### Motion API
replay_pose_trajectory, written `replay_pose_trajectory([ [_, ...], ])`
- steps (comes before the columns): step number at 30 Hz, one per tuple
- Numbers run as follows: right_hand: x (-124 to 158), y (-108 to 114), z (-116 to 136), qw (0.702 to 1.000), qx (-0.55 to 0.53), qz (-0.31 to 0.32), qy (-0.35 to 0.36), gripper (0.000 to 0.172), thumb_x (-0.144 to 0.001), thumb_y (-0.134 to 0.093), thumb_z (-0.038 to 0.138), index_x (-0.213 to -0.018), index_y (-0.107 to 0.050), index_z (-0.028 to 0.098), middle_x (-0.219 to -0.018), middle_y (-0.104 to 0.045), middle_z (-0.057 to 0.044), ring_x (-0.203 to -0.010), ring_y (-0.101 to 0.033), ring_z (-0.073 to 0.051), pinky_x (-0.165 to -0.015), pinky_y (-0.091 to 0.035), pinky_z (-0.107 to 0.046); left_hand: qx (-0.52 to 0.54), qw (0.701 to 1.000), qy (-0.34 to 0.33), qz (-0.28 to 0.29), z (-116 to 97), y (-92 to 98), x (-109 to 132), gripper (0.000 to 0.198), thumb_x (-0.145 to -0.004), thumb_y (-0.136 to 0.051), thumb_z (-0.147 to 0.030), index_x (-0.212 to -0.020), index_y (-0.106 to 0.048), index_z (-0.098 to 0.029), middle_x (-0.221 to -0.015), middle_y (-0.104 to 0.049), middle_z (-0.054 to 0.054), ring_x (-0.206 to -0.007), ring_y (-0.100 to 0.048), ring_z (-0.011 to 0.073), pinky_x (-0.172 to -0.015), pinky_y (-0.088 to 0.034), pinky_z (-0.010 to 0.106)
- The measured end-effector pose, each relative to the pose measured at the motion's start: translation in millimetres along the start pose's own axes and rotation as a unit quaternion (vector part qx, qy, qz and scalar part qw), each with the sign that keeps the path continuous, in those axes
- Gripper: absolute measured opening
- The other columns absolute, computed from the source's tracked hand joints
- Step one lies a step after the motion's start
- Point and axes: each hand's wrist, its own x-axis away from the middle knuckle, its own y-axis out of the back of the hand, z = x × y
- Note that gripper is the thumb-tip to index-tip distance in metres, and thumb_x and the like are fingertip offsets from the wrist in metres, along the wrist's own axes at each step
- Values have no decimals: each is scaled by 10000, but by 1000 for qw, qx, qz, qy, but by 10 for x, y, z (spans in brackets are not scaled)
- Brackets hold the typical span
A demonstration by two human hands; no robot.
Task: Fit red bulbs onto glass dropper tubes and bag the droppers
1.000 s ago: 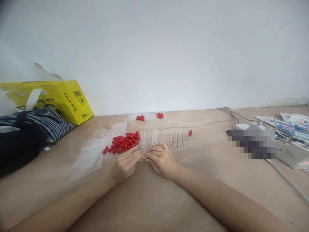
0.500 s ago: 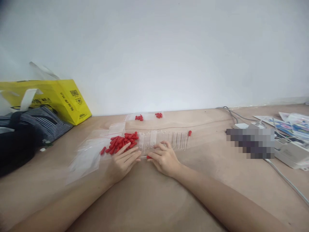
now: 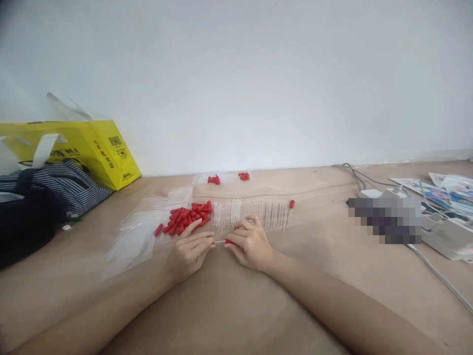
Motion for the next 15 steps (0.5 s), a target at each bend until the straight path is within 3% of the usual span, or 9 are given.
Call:
replay_pose_trajectory([
  [10,-30,-22,12,999,-35,15,-10,167,-817,-456,265,-796,-609,200,-657,-627,-4,-811,-534,-144,-869,-229,-387,7,1000,13,-11,-4,-8,-5,156,-817,-448,-110,-718,-564,-148,-643,-646,2,-751,-633,136,-988,-308,451],
  [15,-37,-22,-62,989,-131,34,-60,158,-800,-505,322,-849,-610,215,-756,-650,-7,-830,-540,-143,-854,-275,-368,10,999,15,-28,6,-14,4,109,-806,-476,-108,-748,-561,-146,-639,-648,-10,-718,-637,123,-1017,-266,448],
])
